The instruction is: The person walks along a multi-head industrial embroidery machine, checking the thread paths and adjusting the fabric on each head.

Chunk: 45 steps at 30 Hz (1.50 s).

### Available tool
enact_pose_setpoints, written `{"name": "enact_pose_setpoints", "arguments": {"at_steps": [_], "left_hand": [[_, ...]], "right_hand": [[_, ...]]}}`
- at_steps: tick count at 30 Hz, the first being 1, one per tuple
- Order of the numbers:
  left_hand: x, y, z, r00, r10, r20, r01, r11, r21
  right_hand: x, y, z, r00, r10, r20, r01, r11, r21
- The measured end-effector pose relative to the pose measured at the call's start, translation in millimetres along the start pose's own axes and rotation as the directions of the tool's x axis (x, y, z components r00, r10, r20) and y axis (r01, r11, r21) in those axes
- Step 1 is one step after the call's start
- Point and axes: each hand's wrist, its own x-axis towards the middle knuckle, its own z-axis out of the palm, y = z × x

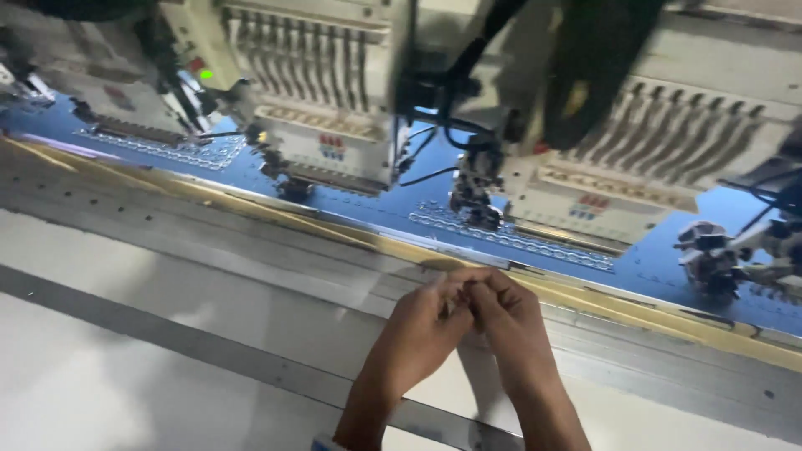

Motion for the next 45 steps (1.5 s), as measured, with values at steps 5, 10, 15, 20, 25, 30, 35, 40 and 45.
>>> {"name": "enact_pose_setpoints", "arguments": {"at_steps": [5,10,15,20,25,30,35,40,45], "left_hand": [[8.4,-14.5,-19.6,0.997,0.066,-0.048,-0.069,0.996,-0.061],[24.9,-25.0,-10.1,0.994,0.002,-0.112,-0.004,1.000,-0.025],[61.1,-70.3,17.5,0.798,0.483,-0.360,-0.350,0.858,0.377],[66.0,-72.3,12.3,0.709,0.616,-0.342,-0.378,0.742,0.553],[36.8,-32.5,-16.2,0.933,0.170,-0.319,-0.196,0.979,-0.053],[37.9,-36.2,-22.9,0.907,0.199,-0.371,-0.290,0.934,-0.208],[27.8,-32.5,-47.9,0.934,0.078,-0.349,-0.211,0.908,-0.362],[38.2,-70.8,-91.8,0.949,-0.111,-0.294,-0.185,0.558,-0.809],[66.0,-125.3,-199.1,0.739,0.049,-0.671,-0.264,0.939,-0.222]], "right_hand": [[-0.2,-7.7,28.2,0.997,-0.038,-0.063,0.035,0.998,-0.042],[5.9,-8.6,11.3,0.977,0.045,-0.210,-0.096,0.967,-0.238],[17.4,0.5,-3.0,0.978,-0.054,-0.203,-0.027,0.925,-0.379],[31.4,12.3,-3.2,0.988,-0.138,-0.072,0.073,0.819,-0.570],[16.6,-18.3,21.2,0.985,0.055,-0.163,-0.144,0.780,-0.609],[30.5,5.4,12.8,0.993,-0.005,-0.118,-0.077,0.729,-0.680],[13.7,6.0,29.4,0.984,0.032,-0.178,-0.149,0.702,-0.697],[2.0,25.0,95.3,0.990,-0.133,-0.038,0.101,0.879,-0.467],[31.1,29.3,212.5,0.994,-0.110,-0.010,0.084,0.808,-0.584]]}}
